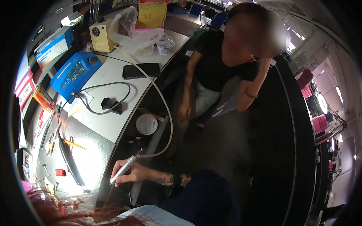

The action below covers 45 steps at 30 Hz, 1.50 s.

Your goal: Grinding and shaping a dental prosthetic piece using a hand-held rotary tool.

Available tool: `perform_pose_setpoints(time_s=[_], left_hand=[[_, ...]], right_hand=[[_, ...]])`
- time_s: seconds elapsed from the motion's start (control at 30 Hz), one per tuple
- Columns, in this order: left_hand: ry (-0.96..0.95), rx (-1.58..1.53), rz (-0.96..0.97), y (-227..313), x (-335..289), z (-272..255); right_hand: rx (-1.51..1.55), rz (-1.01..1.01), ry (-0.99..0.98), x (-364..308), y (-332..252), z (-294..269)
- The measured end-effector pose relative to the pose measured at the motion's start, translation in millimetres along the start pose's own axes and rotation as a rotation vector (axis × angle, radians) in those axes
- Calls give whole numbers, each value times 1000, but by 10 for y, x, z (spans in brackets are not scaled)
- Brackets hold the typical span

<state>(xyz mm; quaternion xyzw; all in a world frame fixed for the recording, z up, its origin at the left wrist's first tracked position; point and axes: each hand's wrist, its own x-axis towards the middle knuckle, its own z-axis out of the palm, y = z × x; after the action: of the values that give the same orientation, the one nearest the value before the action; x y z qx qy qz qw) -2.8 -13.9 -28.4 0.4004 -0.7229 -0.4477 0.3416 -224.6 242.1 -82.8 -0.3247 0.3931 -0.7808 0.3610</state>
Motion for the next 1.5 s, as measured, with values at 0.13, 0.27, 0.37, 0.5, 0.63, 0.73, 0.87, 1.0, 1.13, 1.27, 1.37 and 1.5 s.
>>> perform_pose_setpoints(time_s=[0.13, 0.27, 0.37, 0.5, 0.63, 0.73, 0.87, 1.0, 1.13, 1.27, 1.37, 1.5], left_hand=[[2, 21, -5, -10, -18, -52], [8, 43, -5, -9, -22, -104], [27, 43, -1, 11, -27, -140], [12, 64, 16, 45, -30, -138], [-21, 86, 55, 12, 2, -164], [-61, 130, 132, -77, 40, -214], [-127, 385, 377, -165, 37, -256], [-118, -73, -98, -114, 51, -205], [-114, -27, 59, -62, -8, -227], [-141, -50, 70, -142, -5, -263], [-163, 58, 284, -188, 19, -268], [-143, -12, 316, -96, -18, -228]], right_hand=[[-4, -16, -1, -13, 32, -16], [-5, -35, -2, -9, 37, -8], [62, -108, 4, 27, -46, 55], [-35, -266, -124, 226, -255, 247], [-180, -543, -214, 735, -309, 754], [-79, -537, -290, 1090, -199, 1174], [128, -319, -272, 1181, 4, 1469], [239, -131, -303, 1085, 158, 1492], [40, -268, -282, 1063, 258, 1464], [-48, -400, -282, 1080, 266, 1449], [-41, -375, -280, 1065, 224, 1442], [-124, -482, -302, 1084, 174, 1395]])
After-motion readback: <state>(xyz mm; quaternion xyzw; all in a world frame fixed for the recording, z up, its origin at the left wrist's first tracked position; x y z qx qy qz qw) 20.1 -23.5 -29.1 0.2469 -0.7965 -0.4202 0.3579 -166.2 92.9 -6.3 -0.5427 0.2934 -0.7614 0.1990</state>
